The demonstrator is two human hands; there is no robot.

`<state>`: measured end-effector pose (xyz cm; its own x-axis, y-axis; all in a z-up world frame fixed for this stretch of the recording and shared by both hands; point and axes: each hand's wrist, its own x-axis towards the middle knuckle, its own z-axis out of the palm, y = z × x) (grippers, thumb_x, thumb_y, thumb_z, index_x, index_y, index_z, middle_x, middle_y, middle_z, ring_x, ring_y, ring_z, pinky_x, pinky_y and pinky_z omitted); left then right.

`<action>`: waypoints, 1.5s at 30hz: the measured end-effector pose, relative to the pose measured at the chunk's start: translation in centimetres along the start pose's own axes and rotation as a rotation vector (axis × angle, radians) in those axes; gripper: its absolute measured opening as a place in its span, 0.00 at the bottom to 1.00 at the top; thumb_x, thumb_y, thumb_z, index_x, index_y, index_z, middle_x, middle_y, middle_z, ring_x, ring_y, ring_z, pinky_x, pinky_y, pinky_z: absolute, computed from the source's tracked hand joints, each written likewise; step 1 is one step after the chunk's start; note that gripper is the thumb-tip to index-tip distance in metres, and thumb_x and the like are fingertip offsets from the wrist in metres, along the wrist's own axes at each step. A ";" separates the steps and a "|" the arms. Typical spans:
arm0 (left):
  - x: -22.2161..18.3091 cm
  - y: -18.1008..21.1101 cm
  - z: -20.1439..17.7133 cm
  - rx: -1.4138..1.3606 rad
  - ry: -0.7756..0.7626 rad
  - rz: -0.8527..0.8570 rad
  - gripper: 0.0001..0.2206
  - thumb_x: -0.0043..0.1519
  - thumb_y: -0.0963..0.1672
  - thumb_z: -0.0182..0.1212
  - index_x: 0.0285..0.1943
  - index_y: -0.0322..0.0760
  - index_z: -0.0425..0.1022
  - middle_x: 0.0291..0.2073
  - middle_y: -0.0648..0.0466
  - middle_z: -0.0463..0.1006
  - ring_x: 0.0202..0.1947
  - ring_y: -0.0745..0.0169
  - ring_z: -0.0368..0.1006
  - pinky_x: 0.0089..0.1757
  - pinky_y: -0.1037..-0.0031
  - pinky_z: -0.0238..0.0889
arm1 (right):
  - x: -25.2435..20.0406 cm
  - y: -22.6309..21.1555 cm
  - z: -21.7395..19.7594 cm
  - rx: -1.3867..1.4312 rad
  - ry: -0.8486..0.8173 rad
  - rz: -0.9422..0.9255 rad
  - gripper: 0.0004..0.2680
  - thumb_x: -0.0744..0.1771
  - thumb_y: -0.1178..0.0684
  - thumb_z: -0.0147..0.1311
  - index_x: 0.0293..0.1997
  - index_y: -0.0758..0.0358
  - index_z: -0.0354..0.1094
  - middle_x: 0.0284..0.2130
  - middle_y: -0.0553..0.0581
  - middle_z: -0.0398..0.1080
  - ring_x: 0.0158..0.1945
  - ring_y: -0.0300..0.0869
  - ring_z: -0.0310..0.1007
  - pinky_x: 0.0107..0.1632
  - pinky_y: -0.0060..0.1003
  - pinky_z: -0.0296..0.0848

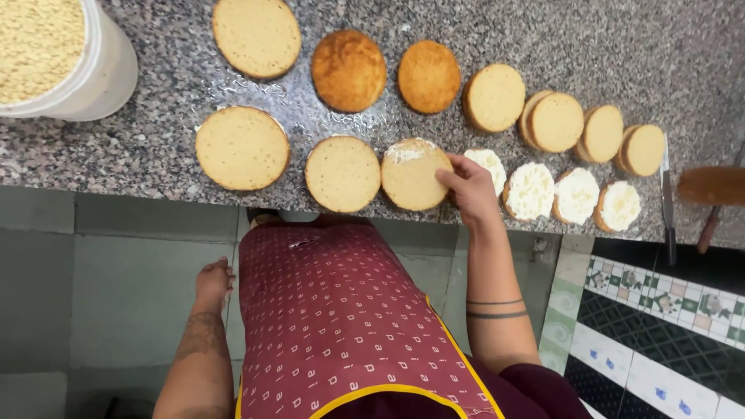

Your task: The person sprinkles small white pieces onto cream-topped cake layers by hand and then places plain cake layers on top of them. They use a spatula to spread cream around the sides of the assembled cakes.

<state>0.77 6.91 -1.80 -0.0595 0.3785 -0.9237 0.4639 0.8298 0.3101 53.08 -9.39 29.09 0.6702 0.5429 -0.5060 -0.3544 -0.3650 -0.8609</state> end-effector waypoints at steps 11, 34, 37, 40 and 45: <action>-2.2 3.7 1.5 -0.111 -0.027 0.096 0.15 0.66 0.47 0.54 0.58 0.35 0.73 0.40 0.55 0.77 0.36 0.64 0.72 0.35 0.70 0.62 | -6.6 -3.8 6.8 -1.186 0.094 -0.720 0.13 0.64 0.60 0.62 0.53 0.55 0.76 0.52 0.59 0.74 0.55 0.55 0.72 0.54 0.46 0.73; -4.5 3.3 1.2 -0.083 0.003 0.008 0.17 0.68 0.49 0.54 0.59 0.35 0.72 0.46 0.53 0.77 0.42 0.59 0.72 0.42 0.67 0.65 | -6.8 -3.4 7.9 -1.370 -0.022 -0.851 0.14 0.64 0.63 0.55 0.52 0.55 0.76 0.54 0.54 0.75 0.54 0.50 0.76 0.50 0.43 0.77; -4.7 3.1 1.2 -0.084 0.018 -0.008 0.17 0.68 0.49 0.54 0.59 0.35 0.72 0.46 0.53 0.77 0.42 0.59 0.73 0.42 0.67 0.65 | -6.7 -3.5 6.6 -1.362 0.049 -0.806 0.12 0.64 0.61 0.57 0.52 0.53 0.76 0.55 0.56 0.74 0.53 0.51 0.75 0.50 0.44 0.77; -5.3 2.7 0.8 -0.025 0.037 -0.020 0.17 0.69 0.50 0.54 0.59 0.34 0.72 0.44 0.53 0.77 0.41 0.60 0.73 0.41 0.67 0.65 | -6.3 -2.2 5.7 -1.431 0.077 -0.782 0.14 0.63 0.61 0.57 0.52 0.53 0.77 0.56 0.57 0.74 0.56 0.52 0.74 0.51 0.44 0.76; -4.6 3.6 0.6 0.023 0.042 -0.006 0.17 0.69 0.50 0.55 0.57 0.33 0.73 0.40 0.54 0.76 0.38 0.61 0.71 0.38 0.69 0.64 | -5.3 -3.0 5.9 -1.339 0.102 -0.621 0.14 0.65 0.53 0.60 0.58 0.59 0.73 0.59 0.60 0.69 0.62 0.57 0.64 0.60 0.49 0.68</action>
<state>3.19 7.92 3.39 -0.0994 0.3913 -0.9149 0.4839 0.8224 0.2991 46.80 -6.71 34.05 0.5482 0.8359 -0.0287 0.8129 -0.5406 -0.2168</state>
